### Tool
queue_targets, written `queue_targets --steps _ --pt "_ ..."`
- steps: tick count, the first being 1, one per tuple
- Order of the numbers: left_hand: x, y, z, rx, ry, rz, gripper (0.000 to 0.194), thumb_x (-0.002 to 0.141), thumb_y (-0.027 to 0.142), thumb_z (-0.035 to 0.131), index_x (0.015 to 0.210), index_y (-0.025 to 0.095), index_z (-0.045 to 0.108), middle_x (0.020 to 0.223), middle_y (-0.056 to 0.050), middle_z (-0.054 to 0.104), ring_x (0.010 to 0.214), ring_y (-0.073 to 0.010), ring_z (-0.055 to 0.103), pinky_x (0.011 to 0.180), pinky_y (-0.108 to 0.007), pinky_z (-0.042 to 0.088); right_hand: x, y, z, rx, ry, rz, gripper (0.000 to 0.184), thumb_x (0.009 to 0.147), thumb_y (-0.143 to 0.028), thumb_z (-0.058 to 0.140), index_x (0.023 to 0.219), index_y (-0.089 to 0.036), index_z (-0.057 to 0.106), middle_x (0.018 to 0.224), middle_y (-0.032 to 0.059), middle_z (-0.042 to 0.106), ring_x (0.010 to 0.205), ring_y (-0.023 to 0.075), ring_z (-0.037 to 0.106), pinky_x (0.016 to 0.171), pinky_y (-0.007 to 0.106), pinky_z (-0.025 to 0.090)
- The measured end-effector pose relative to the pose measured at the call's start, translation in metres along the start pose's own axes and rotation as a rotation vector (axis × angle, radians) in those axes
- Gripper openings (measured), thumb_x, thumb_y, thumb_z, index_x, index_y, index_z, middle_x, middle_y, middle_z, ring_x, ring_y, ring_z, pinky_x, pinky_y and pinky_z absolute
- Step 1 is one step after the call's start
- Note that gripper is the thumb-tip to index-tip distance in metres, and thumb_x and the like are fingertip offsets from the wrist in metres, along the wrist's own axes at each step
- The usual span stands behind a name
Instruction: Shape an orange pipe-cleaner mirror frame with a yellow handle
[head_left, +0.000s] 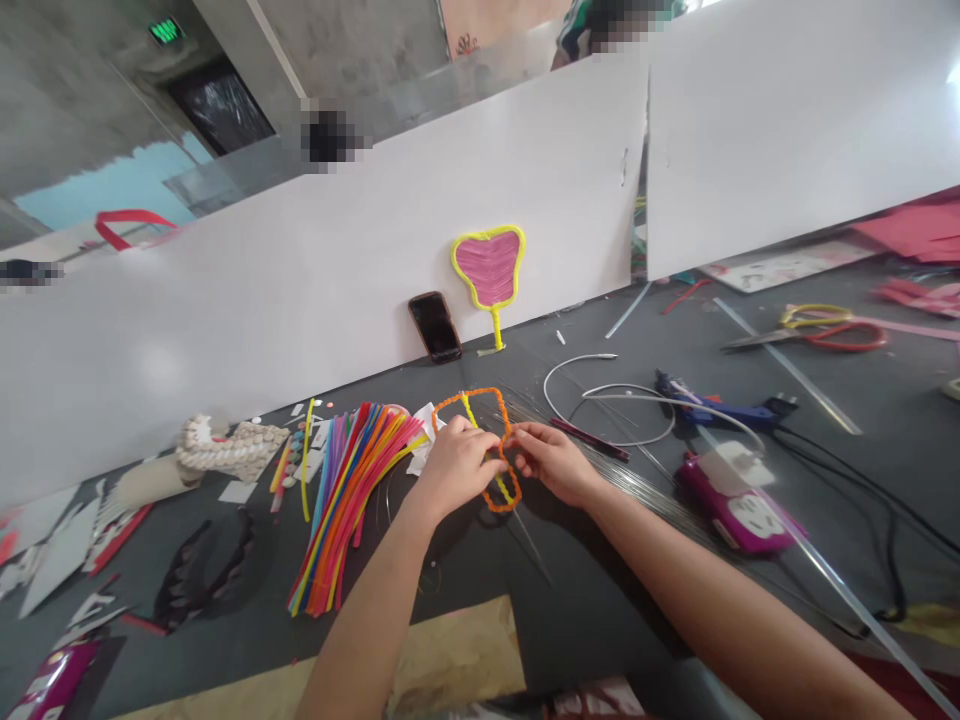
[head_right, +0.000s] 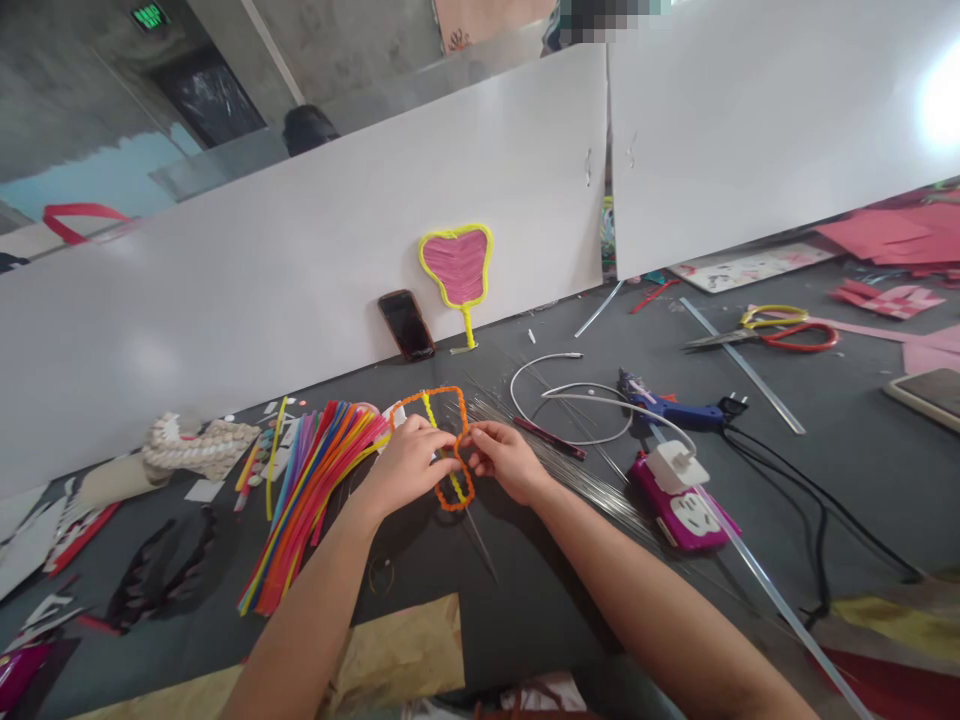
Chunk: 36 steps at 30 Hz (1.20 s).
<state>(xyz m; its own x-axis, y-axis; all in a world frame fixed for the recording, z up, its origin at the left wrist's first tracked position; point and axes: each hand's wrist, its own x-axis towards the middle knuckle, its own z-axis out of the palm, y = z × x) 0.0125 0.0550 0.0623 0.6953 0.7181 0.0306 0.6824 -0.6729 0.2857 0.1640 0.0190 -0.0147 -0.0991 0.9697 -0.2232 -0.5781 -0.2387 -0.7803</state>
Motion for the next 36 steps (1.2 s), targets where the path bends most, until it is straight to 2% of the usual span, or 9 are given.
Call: queue_targets --steps 5,13,17,20,23,26,29,33,36 --pt "0.000 0.004 0.011 0.081 -0.040 0.028 0.015 0.068 0.029 0.072 0.077 0.022 0.063 0.076 -0.004 0.064 0.085 -0.0244 0.048 0.073 -0.035 0.034 0.001 -0.004 -0.001 0.140 -0.023 0.010 0.029 0.066 -0.035 0.076 0.084 -0.017 0.062 0.072 -0.0008 0.060 0.051 0.0043 0.046 0.044 0.017 0.035" --pt "0.001 0.003 0.019 0.182 -0.035 0.062 0.016 0.073 0.033 0.069 0.079 0.020 0.062 0.079 -0.006 0.065 0.088 -0.0260 0.048 0.074 -0.038 0.034 0.003 -0.003 -0.004 0.040 -0.012 -0.011 0.032 0.068 -0.035 0.072 0.092 -0.018 0.058 0.072 -0.0012 0.059 0.052 0.0058 0.049 0.046 0.018 0.038" --pt "0.001 -0.001 0.023 0.177 -0.053 0.052 0.017 0.074 0.034 0.067 0.080 0.019 0.063 0.078 -0.006 0.065 0.089 -0.0264 0.049 0.076 -0.040 0.037 0.002 -0.004 -0.011 -0.368 -0.028 -0.167 0.047 0.075 -0.025 0.061 0.119 -0.024 0.048 0.090 0.0010 0.065 0.062 0.0105 0.056 0.053 0.022 0.044" --pt "-0.002 -0.006 0.029 0.144 -0.069 0.094 0.019 0.076 0.031 0.065 0.090 0.019 0.064 0.089 -0.007 0.066 0.092 -0.0258 0.051 0.081 -0.041 0.041 0.002 -0.008 -0.023 -0.893 0.001 -0.298 0.028 0.077 -0.017 0.053 0.103 -0.023 0.061 0.089 0.0029 0.068 0.078 0.0163 0.061 0.071 0.030 0.048" --pt "-0.013 -0.011 0.037 0.100 0.070 0.095 0.023 0.081 0.012 0.054 0.103 0.017 0.062 0.109 -0.010 0.061 0.100 -0.0229 0.052 0.088 -0.039 0.042 0.001 -0.013 -0.034 -1.245 0.081 -0.365 0.022 0.079 -0.014 0.050 0.093 -0.021 0.066 0.092 0.0057 0.068 0.087 0.0197 0.062 0.080 0.033 0.046" --pt "-0.035 -0.010 0.047 0.056 0.157 0.051 0.023 0.083 0.006 0.046 0.095 0.016 0.064 0.100 -0.009 0.063 0.097 -0.0208 0.055 0.086 -0.037 0.045 -0.003 -0.016 -0.035 -1.324 0.098 -0.434 0.020 0.080 -0.015 0.050 0.093 -0.020 0.065 0.091 0.0058 0.067 0.085 0.0183 0.062 0.076 0.030 0.047" --pt "-0.057 -0.003 0.059 0.029 0.154 0.113 0.017 0.085 0.019 0.052 0.096 0.017 0.064 0.104 -0.008 0.064 0.105 -0.0231 0.054 0.092 -0.041 0.042 -0.010 -0.012 -0.026 -1.376 0.005 -0.466 0.022 0.083 -0.024 0.052 0.102 -0.021 0.063 0.092 0.0046 0.065 0.081 0.0166 0.062 0.071 0.027 0.047" --pt "-0.074 0.003 0.073 0.046 0.138 0.164 0.035 0.083 0.038 0.056 0.113 0.019 0.058 0.118 -0.008 0.060 0.121 -0.0273 0.045 0.105 -0.048 0.029 -0.018 -0.002 -0.015 -1.595 -0.062 -0.384 0.042 0.080 -0.039 0.059 0.120 -0.025 0.054 0.102 0.0048 0.062 0.076 0.0167 0.063 0.061 0.026 0.046" --pt "-0.076 0.002 0.079 0.049 0.133 0.174 0.042 0.083 0.046 0.053 0.117 0.021 0.056 0.120 -0.007 0.059 0.123 -0.0284 0.043 0.106 -0.051 0.025 -0.019 0.003 -0.011 -1.718 -0.054 -0.366 0.035 0.082 -0.038 0.056 0.115 -0.026 0.057 0.101 0.0044 0.062 0.076 0.0172 0.064 0.060 0.025 0.045"
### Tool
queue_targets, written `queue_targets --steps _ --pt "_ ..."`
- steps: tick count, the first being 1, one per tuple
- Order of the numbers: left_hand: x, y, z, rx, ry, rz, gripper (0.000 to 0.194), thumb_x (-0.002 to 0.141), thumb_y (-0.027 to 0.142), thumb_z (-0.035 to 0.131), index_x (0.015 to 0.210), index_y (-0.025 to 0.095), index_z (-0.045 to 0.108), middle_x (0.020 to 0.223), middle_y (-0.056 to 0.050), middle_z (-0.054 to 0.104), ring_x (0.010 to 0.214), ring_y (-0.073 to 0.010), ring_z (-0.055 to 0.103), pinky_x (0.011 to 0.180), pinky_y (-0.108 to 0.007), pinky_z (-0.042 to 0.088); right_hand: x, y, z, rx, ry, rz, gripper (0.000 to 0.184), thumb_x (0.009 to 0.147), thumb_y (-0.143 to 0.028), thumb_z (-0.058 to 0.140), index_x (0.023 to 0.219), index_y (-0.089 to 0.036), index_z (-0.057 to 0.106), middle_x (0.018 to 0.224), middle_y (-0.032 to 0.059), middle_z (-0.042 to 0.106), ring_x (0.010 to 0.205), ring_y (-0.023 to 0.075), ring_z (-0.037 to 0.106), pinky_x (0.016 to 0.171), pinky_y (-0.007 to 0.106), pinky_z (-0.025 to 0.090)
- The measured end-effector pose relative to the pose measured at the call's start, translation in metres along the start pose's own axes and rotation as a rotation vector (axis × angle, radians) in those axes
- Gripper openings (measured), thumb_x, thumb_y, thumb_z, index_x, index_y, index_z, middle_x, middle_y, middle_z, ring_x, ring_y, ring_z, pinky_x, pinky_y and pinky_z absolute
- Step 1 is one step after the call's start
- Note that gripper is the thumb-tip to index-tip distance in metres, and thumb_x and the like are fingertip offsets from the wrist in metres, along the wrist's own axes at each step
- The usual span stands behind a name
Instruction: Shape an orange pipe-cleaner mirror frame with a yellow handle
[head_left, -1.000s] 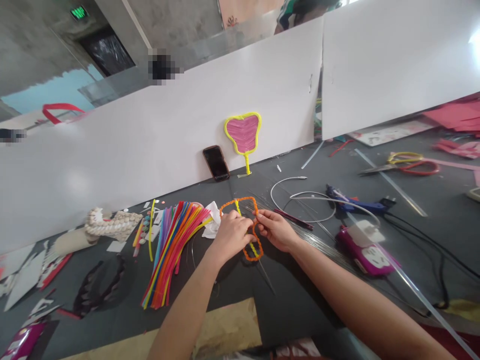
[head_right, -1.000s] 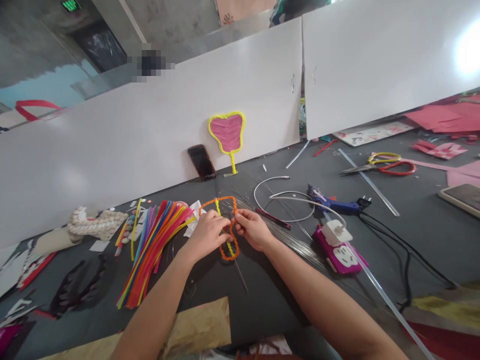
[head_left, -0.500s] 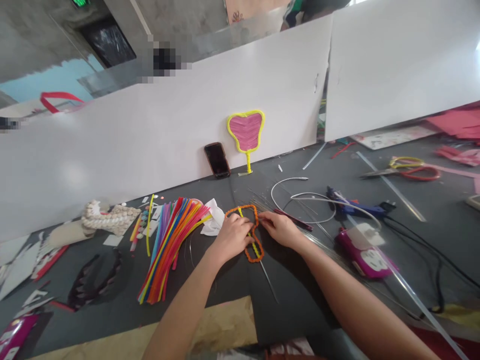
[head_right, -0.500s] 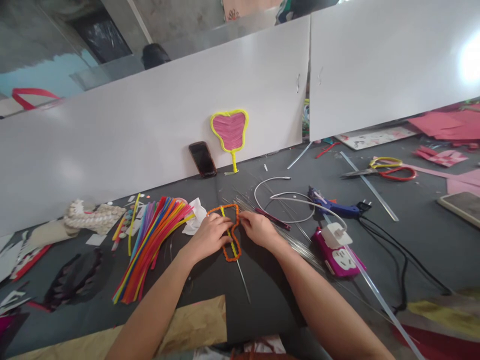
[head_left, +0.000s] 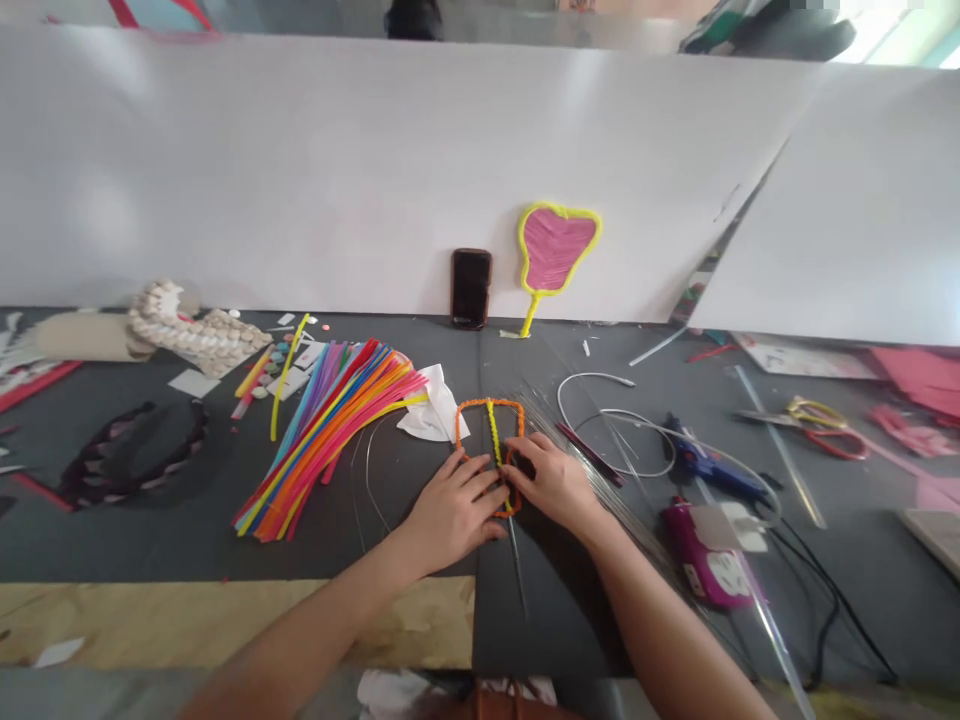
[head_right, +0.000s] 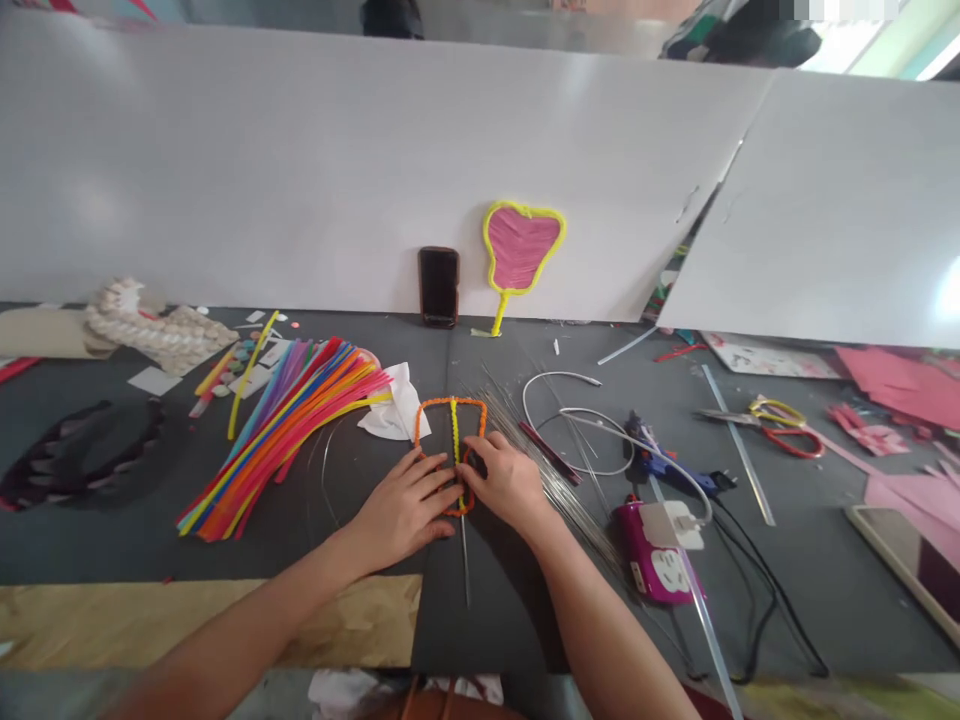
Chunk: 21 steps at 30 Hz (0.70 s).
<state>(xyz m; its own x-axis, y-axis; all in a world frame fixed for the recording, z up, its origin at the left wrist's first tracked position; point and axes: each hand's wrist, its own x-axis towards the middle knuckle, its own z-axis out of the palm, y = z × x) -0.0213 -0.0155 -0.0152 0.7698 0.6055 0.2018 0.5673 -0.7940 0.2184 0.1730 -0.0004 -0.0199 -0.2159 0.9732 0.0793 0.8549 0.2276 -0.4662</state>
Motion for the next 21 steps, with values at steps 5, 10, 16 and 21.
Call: queue_targets --steps 5,10,16,21 --pt "-0.002 0.000 0.010 0.022 0.035 0.005 0.048 0.080 0.051 0.054 0.118 0.020 0.056 0.127 -0.009 0.056 0.125 -0.0300 0.041 0.106 -0.050 0.024 0.002 0.002 0.002 -0.045 0.005 0.030 0.026 0.081 -0.031 0.056 0.104 -0.022 0.062 0.097 0.0055 0.062 0.076 0.0170 0.064 0.065 0.026 0.047" --pt "-0.004 -0.001 0.020 0.015 0.076 0.042 0.050 0.082 0.048 0.052 0.122 0.018 0.055 0.127 -0.007 0.057 0.125 -0.0296 0.041 0.106 -0.048 0.025 0.001 0.005 0.000 -0.012 0.008 0.018 0.023 0.080 -0.029 0.058 0.099 -0.019 0.064 0.094 0.0063 0.062 0.074 0.0167 0.063 0.067 0.027 0.049" --pt "-0.004 -0.001 0.023 0.015 0.082 0.048 0.048 0.082 0.046 0.054 0.120 0.018 0.056 0.125 -0.007 0.059 0.124 -0.0295 0.043 0.105 -0.050 0.026 0.000 0.007 -0.001 0.024 0.017 0.018 0.020 0.080 -0.025 0.055 0.095 -0.019 0.065 0.094 0.0072 0.063 0.070 0.0153 0.062 0.066 0.027 0.049" --pt "-0.003 -0.001 0.014 -0.071 0.136 0.029 0.049 0.080 0.044 0.058 0.121 0.018 0.053 0.129 -0.011 0.054 0.126 -0.0288 0.039 0.106 -0.050 0.026 0.000 0.010 0.003 0.092 0.071 0.087 0.029 0.077 -0.021 0.051 0.105 -0.019 0.060 0.081 0.0039 0.064 0.070 0.0164 0.062 0.065 0.027 0.048"
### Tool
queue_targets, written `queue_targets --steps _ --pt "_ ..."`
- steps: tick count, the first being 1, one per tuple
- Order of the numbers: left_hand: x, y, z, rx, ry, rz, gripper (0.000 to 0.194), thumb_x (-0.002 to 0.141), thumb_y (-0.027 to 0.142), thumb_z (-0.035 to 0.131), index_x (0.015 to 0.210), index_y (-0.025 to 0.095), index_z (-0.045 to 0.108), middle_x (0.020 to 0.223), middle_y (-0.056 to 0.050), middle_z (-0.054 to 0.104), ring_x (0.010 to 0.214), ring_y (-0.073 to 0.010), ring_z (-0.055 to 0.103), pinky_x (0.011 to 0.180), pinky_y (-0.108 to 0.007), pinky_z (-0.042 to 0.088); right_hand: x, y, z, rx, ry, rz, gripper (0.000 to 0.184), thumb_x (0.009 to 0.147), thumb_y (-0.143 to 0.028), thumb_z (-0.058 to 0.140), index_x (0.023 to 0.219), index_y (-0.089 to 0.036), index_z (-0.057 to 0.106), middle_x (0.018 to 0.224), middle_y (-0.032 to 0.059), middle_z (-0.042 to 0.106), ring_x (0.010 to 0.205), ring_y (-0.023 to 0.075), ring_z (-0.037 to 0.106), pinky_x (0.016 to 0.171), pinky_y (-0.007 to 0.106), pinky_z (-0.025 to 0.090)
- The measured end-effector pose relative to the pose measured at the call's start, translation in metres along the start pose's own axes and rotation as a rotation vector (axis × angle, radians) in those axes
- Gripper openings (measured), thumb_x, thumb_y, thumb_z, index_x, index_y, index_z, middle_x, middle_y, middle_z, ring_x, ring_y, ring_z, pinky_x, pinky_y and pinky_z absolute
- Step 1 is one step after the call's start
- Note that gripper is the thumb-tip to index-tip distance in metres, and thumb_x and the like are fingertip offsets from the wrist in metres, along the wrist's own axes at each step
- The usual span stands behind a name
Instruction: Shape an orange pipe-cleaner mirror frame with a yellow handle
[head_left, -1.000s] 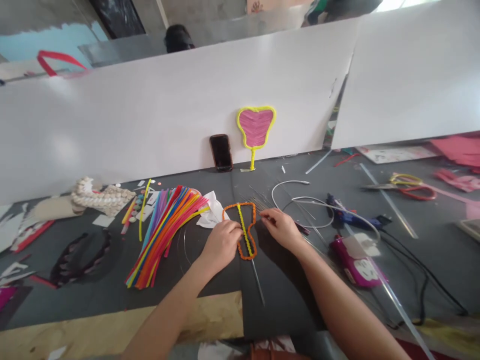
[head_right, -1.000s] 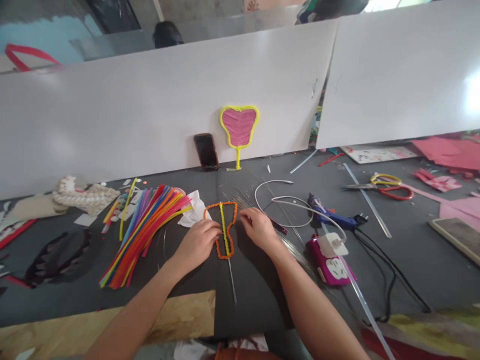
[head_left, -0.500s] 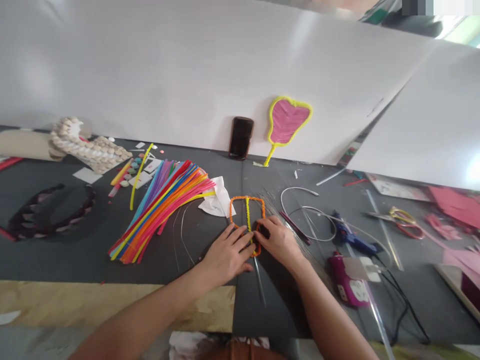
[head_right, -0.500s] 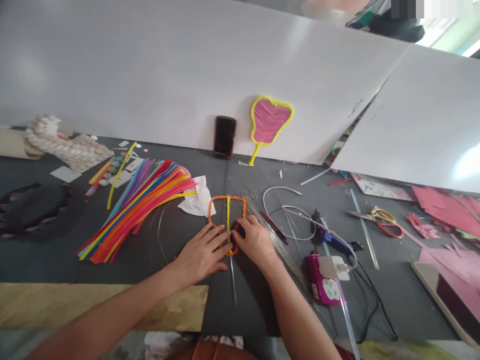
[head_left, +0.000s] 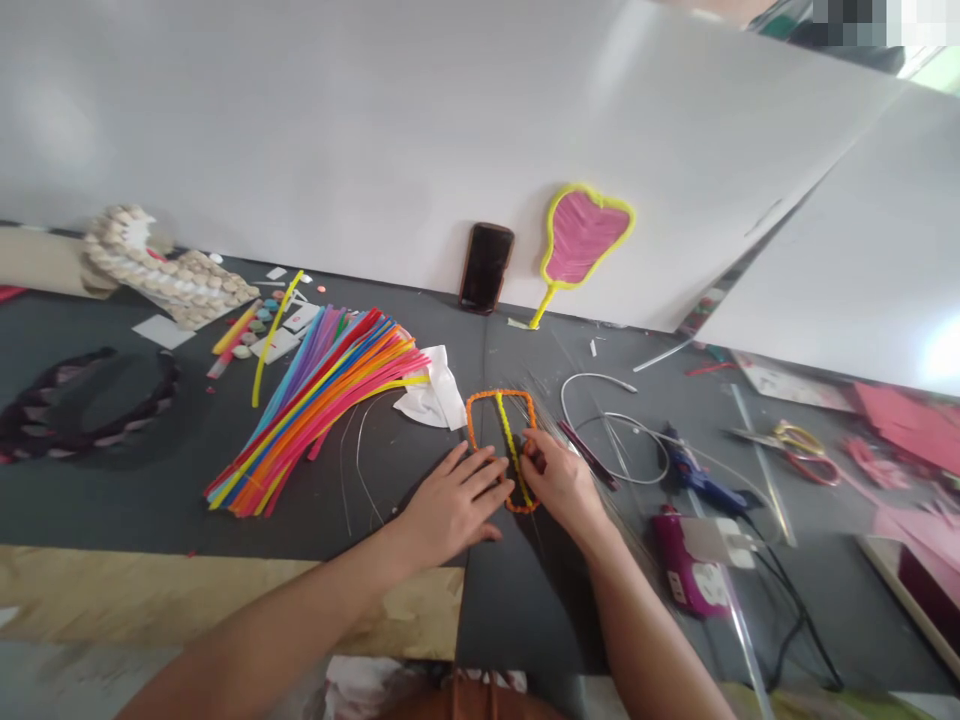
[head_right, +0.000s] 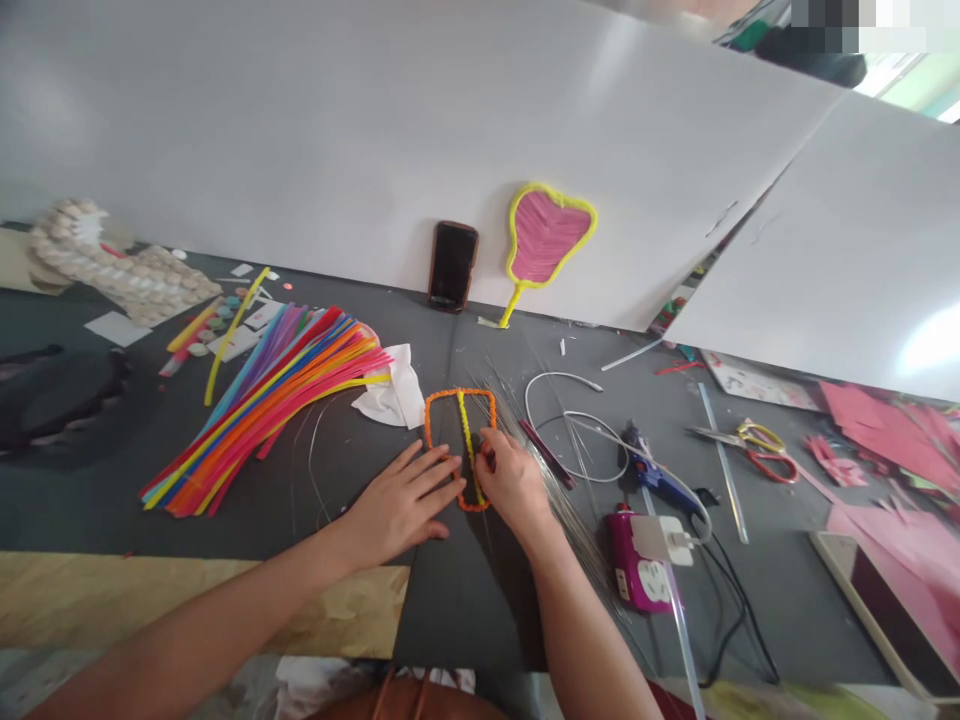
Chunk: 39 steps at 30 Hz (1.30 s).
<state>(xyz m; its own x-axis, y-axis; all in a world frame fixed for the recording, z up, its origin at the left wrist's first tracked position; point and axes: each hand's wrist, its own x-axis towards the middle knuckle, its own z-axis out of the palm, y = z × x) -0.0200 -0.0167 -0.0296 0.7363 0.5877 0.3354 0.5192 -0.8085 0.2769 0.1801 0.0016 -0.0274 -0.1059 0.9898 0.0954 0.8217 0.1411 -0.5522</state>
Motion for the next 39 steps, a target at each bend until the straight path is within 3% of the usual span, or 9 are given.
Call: queue_targets --steps 2,6,8,11,14,19,24,37,39 --pt "0.002 -0.001 -0.006 -0.087 0.093 -0.120 0.037 0.082 0.040 0.057 0.112 0.017 0.057 0.120 -0.012 0.057 0.118 -0.0270 0.046 0.100 -0.047 0.035 0.001 0.000 0.001 0.083 0.024 0.057 0.032 0.076 -0.020 0.050 0.107 -0.019 0.057 0.073 0.0006 0.063 0.064 0.0154 0.060 0.062 0.027 0.047" --pt "0.006 0.000 -0.015 -0.450 0.255 -0.545 0.017 0.086 0.033 0.050 0.083 0.017 0.058 0.083 -0.006 0.059 0.079 -0.0171 0.058 0.074 -0.033 0.049 0.005 -0.002 0.000 0.438 0.162 0.149 0.028 0.078 -0.028 0.052 0.104 -0.019 0.052 0.072 -0.0014 0.060 0.061 0.0133 0.057 0.060 0.026 0.046" --pt "0.011 0.004 -0.017 -0.787 0.230 -0.732 0.020 0.083 0.037 0.054 0.081 0.018 0.055 0.075 -0.003 0.057 0.069 -0.0141 0.058 0.066 -0.029 0.050 0.007 -0.006 -0.002 0.633 0.262 0.184 0.028 0.078 -0.031 0.054 0.103 -0.019 0.048 0.073 -0.0016 0.057 0.061 0.0128 0.055 0.057 0.025 0.046" --pt "0.024 0.017 -0.016 -1.344 0.154 -0.932 0.032 0.075 0.041 0.064 0.094 0.018 0.053 0.083 -0.003 0.060 0.074 -0.0150 0.062 0.069 -0.030 0.052 0.005 -0.014 -0.004 0.815 0.366 0.184 0.029 0.077 -0.032 0.058 0.101 -0.021 0.043 0.075 -0.0015 0.054 0.062 0.0120 0.054 0.053 0.024 0.046" --pt "0.039 0.033 -0.012 -1.624 0.101 -0.972 0.041 0.067 0.038 0.073 0.097 0.017 0.054 0.086 -0.002 0.060 0.075 -0.0151 0.065 0.073 -0.033 0.053 0.002 -0.022 -0.005 0.913 0.374 0.135 0.032 0.075 -0.030 0.062 0.099 -0.023 0.042 0.077 -0.0011 0.056 0.068 0.0128 0.056 0.058 0.024 0.047" --pt "0.050 0.046 -0.004 -1.532 0.311 -1.006 0.040 0.066 0.040 0.073 0.089 0.015 0.053 0.075 0.000 0.059 0.060 -0.0114 0.062 0.064 -0.031 0.055 0.001 -0.025 -0.009 1.236 0.219 0.235 0.034 0.075 -0.037 0.064 0.099 -0.022 0.045 0.073 -0.0025 0.058 0.057 0.0105 0.053 0.052 0.023 0.045" --pt "0.048 0.047 0.000 -1.417 0.305 -0.972 0.038 0.067 0.040 0.072 0.088 0.014 0.054 0.079 -0.002 0.060 0.061 -0.0127 0.063 0.060 -0.029 0.056 0.003 -0.023 -0.013 1.258 0.005 0.284 0.027 0.073 -0.041 0.064 0.084 -0.016 0.060 0.064 -0.0037 0.054 0.048 0.0066 0.043 0.045 0.020 0.037" --pt "0.046 0.044 0.004 -1.433 0.337 -0.997 0.034 0.067 0.038 0.072 0.086 0.015 0.056 0.080 -0.002 0.062 0.066 -0.0148 0.066 0.060 -0.028 0.056 0.006 -0.020 -0.013 1.120 0.022 0.241 0.026 0.076 -0.041 0.058 0.085 -0.016 0.063 0.063 -0.0024 0.055 0.048 0.0078 0.044 0.045 0.020 0.036" --pt "0.046 0.041 0.001 -1.431 0.350 -1.018 0.034 0.066 0.037 0.073 0.086 0.015 0.057 0.080 -0.002 0.062 0.067 -0.0156 0.066 0.058 -0.027 0.055 0.007 -0.016 -0.015 1.030 0.109 0.216 0.028 0.079 -0.043 0.054 0.086 -0.016 0.062 0.064 -0.0008 0.056 0.049 0.0091 0.045 0.045 0.021 0.038"
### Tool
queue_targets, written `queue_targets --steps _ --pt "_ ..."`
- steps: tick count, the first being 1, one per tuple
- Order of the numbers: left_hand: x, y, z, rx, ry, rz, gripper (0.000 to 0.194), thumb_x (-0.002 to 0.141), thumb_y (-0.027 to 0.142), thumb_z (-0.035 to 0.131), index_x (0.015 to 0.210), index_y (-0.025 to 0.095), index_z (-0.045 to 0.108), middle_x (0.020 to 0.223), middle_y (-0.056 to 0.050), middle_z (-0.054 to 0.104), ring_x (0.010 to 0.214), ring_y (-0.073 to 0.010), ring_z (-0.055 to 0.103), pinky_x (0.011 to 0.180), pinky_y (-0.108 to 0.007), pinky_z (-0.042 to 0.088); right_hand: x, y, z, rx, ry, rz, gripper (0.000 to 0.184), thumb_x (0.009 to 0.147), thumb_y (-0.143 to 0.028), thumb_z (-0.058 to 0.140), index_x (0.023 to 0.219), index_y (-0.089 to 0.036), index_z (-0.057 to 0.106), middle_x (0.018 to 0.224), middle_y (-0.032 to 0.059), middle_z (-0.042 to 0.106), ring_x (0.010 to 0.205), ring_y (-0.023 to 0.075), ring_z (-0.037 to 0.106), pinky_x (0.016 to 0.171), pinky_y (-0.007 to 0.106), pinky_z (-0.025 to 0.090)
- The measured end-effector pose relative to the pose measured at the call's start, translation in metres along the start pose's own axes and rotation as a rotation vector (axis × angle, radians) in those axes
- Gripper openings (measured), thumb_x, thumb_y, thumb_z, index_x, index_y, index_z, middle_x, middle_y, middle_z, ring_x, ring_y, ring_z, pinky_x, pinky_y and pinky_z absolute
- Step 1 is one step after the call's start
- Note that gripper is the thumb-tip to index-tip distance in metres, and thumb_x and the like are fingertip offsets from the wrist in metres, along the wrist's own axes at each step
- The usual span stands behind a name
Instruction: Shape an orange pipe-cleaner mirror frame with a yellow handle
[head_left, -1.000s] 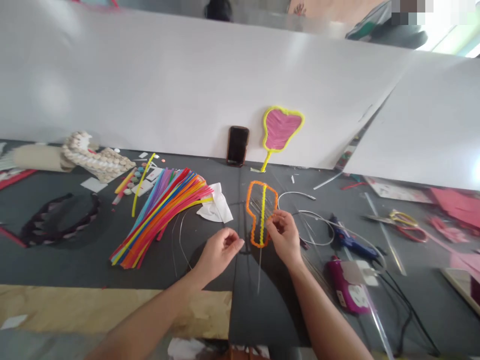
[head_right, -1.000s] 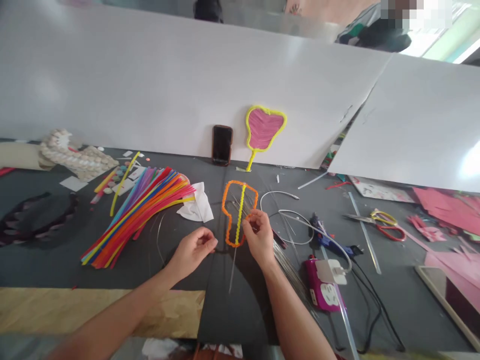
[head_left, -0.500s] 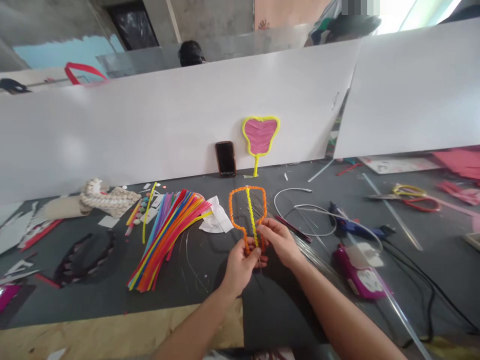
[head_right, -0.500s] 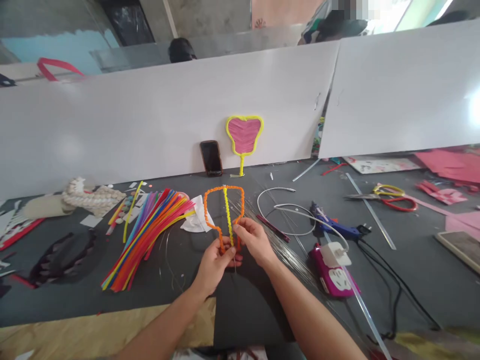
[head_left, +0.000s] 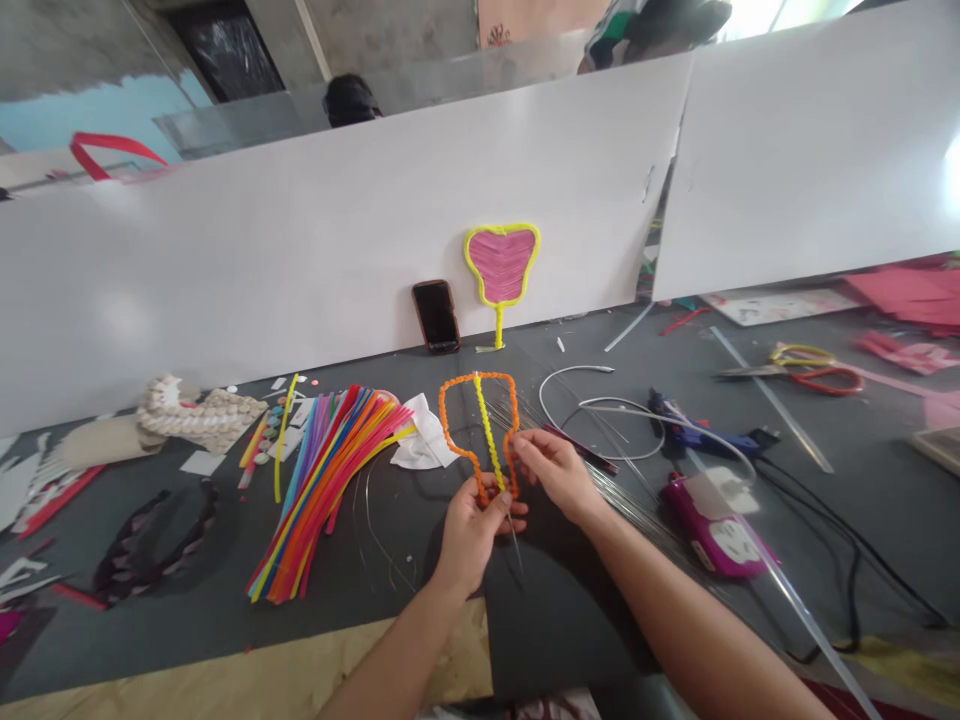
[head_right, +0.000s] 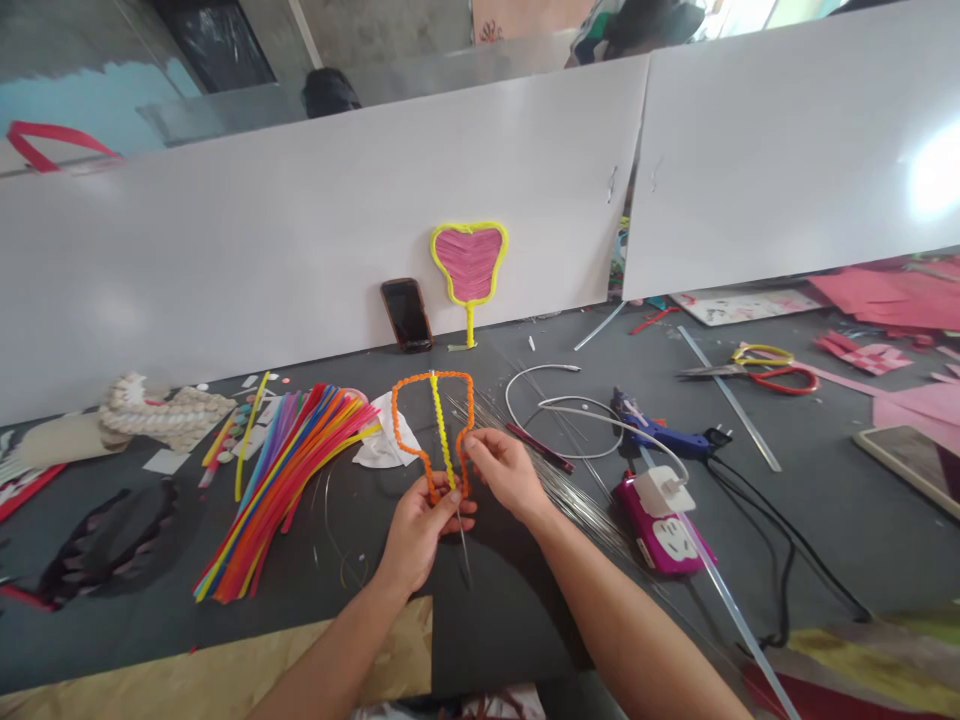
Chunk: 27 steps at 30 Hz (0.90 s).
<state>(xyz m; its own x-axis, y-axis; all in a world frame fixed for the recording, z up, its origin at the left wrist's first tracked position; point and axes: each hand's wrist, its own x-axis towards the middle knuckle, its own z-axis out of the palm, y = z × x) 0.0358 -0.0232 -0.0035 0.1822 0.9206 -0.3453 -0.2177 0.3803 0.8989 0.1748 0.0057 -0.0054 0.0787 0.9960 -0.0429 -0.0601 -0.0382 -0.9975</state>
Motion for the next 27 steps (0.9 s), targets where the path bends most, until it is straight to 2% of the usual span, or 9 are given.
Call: queue_targets --steps 4,7,11,14,17,21,23,25,27 --pt "0.000 0.008 -0.004 0.008 0.030 -0.022 0.031 0.065 0.034 0.073 0.084 0.015 0.059 0.082 -0.003 0.064 0.068 -0.0155 0.065 0.052 -0.023 0.053 0.003 0.000 -0.011 -0.346 0.200 -0.296 0.022 0.083 -0.034 0.052 0.098 -0.020 0.061 0.089 0.0043 0.060 0.060 0.0111 0.050 0.057 0.025 0.045" --pt "0.000 0.009 -0.005 0.008 0.035 -0.034 0.028 0.064 0.031 0.073 0.081 0.015 0.058 0.080 -0.002 0.064 0.063 -0.0138 0.064 0.044 -0.020 0.048 0.002 0.001 -0.013 -0.538 0.130 -0.467 0.023 0.085 -0.027 0.049 0.105 -0.024 0.061 0.104 0.0067 0.056 0.069 0.0127 0.055 0.065 0.027 0.048" --pt "0.000 0.006 -0.005 0.000 0.026 -0.030 0.026 0.063 0.030 0.072 0.080 0.015 0.059 0.080 -0.002 0.064 0.058 -0.0111 0.061 0.039 -0.017 0.043 0.001 0.001 -0.011 -0.623 0.096 -0.539 0.025 0.087 -0.024 0.047 0.106 -0.026 0.062 0.104 0.0070 0.054 0.088 0.0171 0.058 0.078 0.031 0.049" --pt "0.000 0.006 -0.005 -0.024 0.017 -0.038 0.028 0.062 0.030 0.074 0.079 0.014 0.059 0.081 -0.002 0.064 0.058 -0.0105 0.060 0.040 -0.017 0.044 0.000 0.000 -0.010 -0.605 0.131 -0.553 0.019 0.087 -0.025 0.047 0.097 -0.024 0.064 0.099 0.0074 0.056 0.087 0.0176 0.058 0.078 0.031 0.049" --pt "0.000 0.006 -0.004 -0.043 0.022 -0.045 0.030 0.062 0.031 0.075 0.080 0.015 0.058 0.079 -0.002 0.063 0.061 -0.0115 0.062 0.045 -0.019 0.048 -0.002 0.000 -0.006 -0.531 0.112 -0.472 0.016 0.086 -0.028 0.050 0.085 -0.021 0.064 0.089 0.0062 0.061 0.079 0.0169 0.059 0.073 0.030 0.049" --pt "0.002 0.003 -0.005 -0.028 0.015 -0.032 0.030 0.063 0.032 0.075 0.079 0.015 0.056 0.073 0.001 0.058 0.064 -0.0130 0.062 0.053 -0.023 0.052 -0.006 0.003 0.004 -0.275 -0.044 -0.175 0.018 0.082 -0.036 0.055 0.083 -0.020 0.063 0.071 0.0012 0.064 0.062 0.0143 0.058 0.059 0.026 0.047" --pt "0.004 0.003 -0.007 0.021 -0.012 -0.010 0.030 0.066 0.033 0.073 0.083 0.015 0.056 0.077 0.000 0.059 0.068 -0.0139 0.062 0.059 -0.026 0.053 -0.007 0.004 0.009 -0.138 -0.088 -0.090 0.019 0.080 -0.037 0.057 0.077 -0.019 0.061 0.064 -0.0005 0.061 0.058 0.0132 0.055 0.055 0.025 0.045" --pt "0.007 0.006 -0.012 0.108 0.043 0.102 0.032 0.071 0.034 0.069 0.094 0.017 0.054 0.088 -0.003 0.060 0.078 -0.0153 0.062 0.068 -0.028 0.053 -0.006 0.004 0.011 -0.052 -0.081 -0.059 0.020 0.079 -0.037 0.057 0.071 -0.019 0.058 0.060 -0.0018 0.057 0.055 0.0121 0.052 0.052 0.023 0.043" --pt "0.008 0.014 -0.019 0.269 0.227 0.343 0.035 0.075 0.034 0.064 0.104 0.020 0.050 0.101 -0.006 0.058 0.091 -0.0169 0.059 0.078 -0.031 0.050 -0.006 0.005 0.012 -0.017 -0.057 -0.041 0.022 0.079 -0.038 0.057 0.070 -0.018 0.058 0.059 -0.0021 0.055 0.053 0.0112 0.050 0.050 0.023 0.041"
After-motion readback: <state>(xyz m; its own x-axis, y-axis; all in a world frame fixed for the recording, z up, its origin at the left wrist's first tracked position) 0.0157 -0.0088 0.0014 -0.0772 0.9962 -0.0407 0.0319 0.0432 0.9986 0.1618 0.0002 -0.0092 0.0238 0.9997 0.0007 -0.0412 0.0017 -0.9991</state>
